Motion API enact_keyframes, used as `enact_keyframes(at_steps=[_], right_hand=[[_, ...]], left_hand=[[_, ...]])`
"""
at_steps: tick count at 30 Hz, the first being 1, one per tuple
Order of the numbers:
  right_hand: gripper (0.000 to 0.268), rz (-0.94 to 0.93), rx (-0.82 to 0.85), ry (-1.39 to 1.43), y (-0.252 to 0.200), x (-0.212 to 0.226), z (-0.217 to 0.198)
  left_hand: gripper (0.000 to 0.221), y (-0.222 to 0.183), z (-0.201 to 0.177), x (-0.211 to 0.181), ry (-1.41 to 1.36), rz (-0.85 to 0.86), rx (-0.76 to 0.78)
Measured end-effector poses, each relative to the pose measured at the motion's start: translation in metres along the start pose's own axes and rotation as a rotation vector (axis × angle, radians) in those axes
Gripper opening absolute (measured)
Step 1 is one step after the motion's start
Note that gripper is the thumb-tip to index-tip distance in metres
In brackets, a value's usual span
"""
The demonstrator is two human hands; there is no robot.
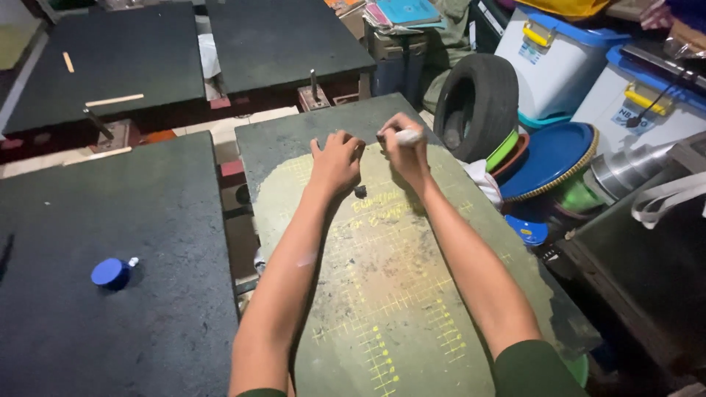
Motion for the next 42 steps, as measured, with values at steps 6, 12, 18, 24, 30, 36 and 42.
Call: enact_keyframes(at_steps=[6,12,18,24,30,36,42], right_hand=[[0.01,0.233,-0.454,0.37,0.011,-0.032,-0.025],[0.033,0.423,-0.768,0.512,0.031,-0.122,-0.048],[0.047,0.526,-0.735,0.583,0.013,-0.076,-0.04],[0.05,0.571,-0.72,0.552,0.029,-0.106,-0.039],[0.047,0.534,-0.711,0.547,0.031,-0.108,-0.037],[0.052,0.578,-0.699,0.537,0.03,-0.106,-0.035],[0.049,0.569,-0.717,0.585,0.026,-0.096,-0.038]], left_hand=[[0.035,0.001,-0.003,-0.001,0.002,0.005,0.007],[0.037,0.037,0.001,-0.01,0.179,0.001,0.104],[0.035,0.072,0.002,-0.01,0.216,0.06,0.169],[0.017,0.085,0.0,-0.011,0.191,0.057,0.207],[0.027,0.118,0.028,0.0,0.268,0.109,0.171],[0.016,0.118,0.034,-0.015,0.334,0.215,0.183],[0.017,0.107,0.038,-0.015,0.387,0.235,0.248]])
Point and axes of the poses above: each hand's wrist, its own y-axis towards the middle knuckle, its own z-axis out of the palm, x = y × z, the point moved 4 cm from there along y, towards the middle knuckle, and after that the axes turned 8 degrees about z, right-handed, at the moved point
